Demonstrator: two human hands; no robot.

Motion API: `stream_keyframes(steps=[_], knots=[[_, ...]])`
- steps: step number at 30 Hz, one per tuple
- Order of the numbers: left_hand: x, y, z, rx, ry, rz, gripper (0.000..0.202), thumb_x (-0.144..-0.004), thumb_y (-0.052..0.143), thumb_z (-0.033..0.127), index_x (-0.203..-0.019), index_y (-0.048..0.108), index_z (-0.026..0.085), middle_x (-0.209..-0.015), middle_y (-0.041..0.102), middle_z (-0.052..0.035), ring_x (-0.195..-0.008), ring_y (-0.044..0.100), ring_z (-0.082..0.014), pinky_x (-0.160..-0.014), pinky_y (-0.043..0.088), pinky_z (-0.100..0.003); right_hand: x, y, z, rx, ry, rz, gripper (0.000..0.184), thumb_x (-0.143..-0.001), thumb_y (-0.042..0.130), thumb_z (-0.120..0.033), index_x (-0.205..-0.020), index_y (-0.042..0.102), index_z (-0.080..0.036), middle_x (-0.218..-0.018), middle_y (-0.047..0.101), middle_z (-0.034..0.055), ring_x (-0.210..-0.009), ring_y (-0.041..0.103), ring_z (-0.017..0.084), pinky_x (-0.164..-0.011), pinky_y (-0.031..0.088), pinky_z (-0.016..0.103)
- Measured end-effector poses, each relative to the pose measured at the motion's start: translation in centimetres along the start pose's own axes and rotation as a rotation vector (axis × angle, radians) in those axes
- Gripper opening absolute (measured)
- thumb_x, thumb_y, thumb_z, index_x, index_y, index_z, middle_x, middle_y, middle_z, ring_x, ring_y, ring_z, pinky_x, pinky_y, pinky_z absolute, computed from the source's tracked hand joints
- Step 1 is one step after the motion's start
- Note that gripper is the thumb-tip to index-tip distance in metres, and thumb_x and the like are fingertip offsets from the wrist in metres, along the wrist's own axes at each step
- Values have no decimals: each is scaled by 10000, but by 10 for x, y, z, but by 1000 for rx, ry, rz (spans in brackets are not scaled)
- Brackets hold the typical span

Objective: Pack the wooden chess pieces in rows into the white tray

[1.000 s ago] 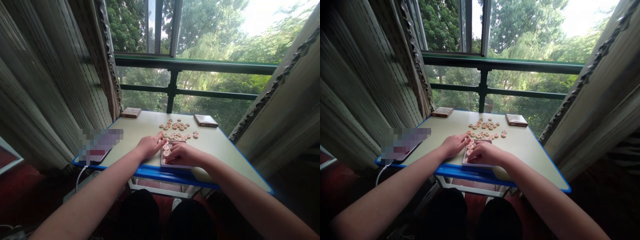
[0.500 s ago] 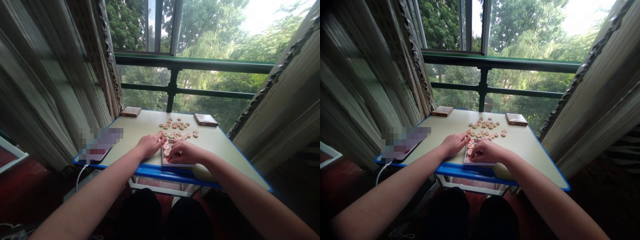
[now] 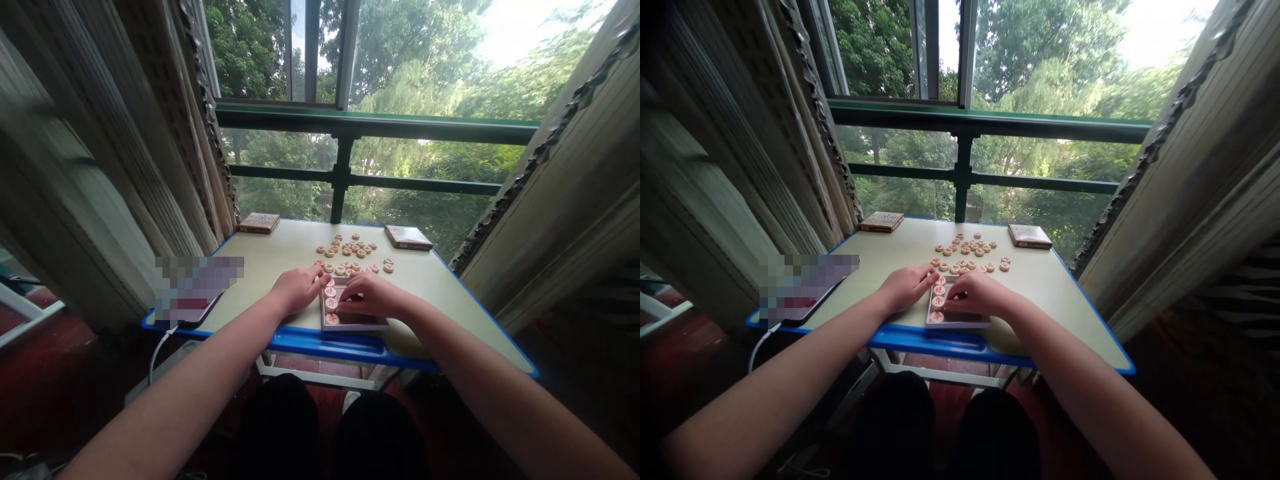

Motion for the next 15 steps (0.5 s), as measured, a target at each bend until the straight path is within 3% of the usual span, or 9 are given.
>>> stream_keyframes(steps=[8,12,15], knots=[[0,0,0,6,-3,-10,534,-890,141,538,-1021,565,241,-941,675,-56,-867,613,-218,-683,425,-290,-1,-3,-1,-2,-8,34,212,-766,632,-338,-696,714,-156,-581,602,30,-593,481,117,-588,376,233],[0,-1,0,17,12,2,554,-885,131,557,-1002,569,240,-937,678,-57,-858,617,-225,-675,423,-298,0,-11,-3,-8,1,95,217,-743,657,-353,-848,715,-172,-609,576,10,-594,467,108,-595,371,229],[1,-1,2,28,30,1,552,-888,131,553,-1002,572,242,-951,679,-58,-868,617,-227,-680,425,-301,-1,-6,-2,-28,-2,62,201,-757,644,-337,-852,723,-178,-599,558,8,-586,459,103,-577,363,220]])
Point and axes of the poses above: each hand's wrist, its own x-axis away from the middle knuckle, its own y-axis out of the palm, z = x × y, the point moved 10 cm from there along -x, towards the middle knuckle
